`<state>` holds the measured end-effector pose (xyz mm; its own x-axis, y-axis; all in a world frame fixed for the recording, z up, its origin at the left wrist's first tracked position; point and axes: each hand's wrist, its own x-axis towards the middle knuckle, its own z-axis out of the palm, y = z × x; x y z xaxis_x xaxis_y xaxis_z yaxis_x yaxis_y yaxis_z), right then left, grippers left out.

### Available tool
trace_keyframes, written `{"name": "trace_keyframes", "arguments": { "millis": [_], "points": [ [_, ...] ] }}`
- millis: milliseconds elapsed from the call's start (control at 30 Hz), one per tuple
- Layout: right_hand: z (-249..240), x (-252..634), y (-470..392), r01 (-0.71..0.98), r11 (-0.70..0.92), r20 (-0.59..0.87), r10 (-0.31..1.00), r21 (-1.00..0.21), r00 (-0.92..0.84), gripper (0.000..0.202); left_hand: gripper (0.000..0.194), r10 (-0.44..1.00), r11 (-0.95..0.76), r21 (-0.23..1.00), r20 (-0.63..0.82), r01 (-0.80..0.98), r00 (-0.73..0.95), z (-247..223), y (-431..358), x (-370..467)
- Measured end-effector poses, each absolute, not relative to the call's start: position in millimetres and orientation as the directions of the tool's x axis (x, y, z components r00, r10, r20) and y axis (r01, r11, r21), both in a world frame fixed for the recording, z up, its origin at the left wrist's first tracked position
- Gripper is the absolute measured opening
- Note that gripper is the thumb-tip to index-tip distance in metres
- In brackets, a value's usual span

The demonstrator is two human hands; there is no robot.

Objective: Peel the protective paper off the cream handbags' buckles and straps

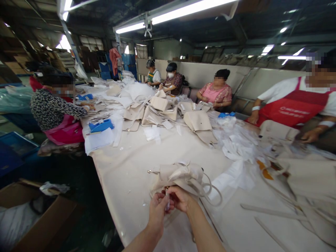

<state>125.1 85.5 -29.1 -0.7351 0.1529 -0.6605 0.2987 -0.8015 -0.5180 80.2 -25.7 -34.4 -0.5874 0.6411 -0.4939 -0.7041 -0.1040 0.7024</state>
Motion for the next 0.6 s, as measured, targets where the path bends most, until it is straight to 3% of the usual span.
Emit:
{"name": "trace_keyframes", "arguments": {
  "millis": [133, 267, 500, 600],
  "points": [
    [-29, 125, 88, 0.278, -0.795, -0.662, 0.196, -0.539, -0.724, 0.01, 0.033, 0.661, -0.129, 0.451, -0.625, -0.883, -0.416, -27, -24, 81],
    [-33, 128, 89, 0.257, -0.793, -0.645, 0.211, -0.552, -0.734, 0.013, 0.01, 0.683, -0.13, 0.324, -0.655, -0.937, -0.322, -16, -23, 81],
    [-45, 131, 81, 0.141, -0.812, -0.572, 0.265, -0.567, -0.776, 0.021, 0.004, 0.748, -0.22, 0.144, -0.611, -0.965, -0.261, -7, -23, 82],
    [-54, 130, 74, 0.088, -0.788, -0.525, 0.318, -0.61, -0.789, 0.024, 0.011, 0.747, -0.28, 0.09, -0.605, -0.956, -0.275, -12, -22, 84]
  ]
}}
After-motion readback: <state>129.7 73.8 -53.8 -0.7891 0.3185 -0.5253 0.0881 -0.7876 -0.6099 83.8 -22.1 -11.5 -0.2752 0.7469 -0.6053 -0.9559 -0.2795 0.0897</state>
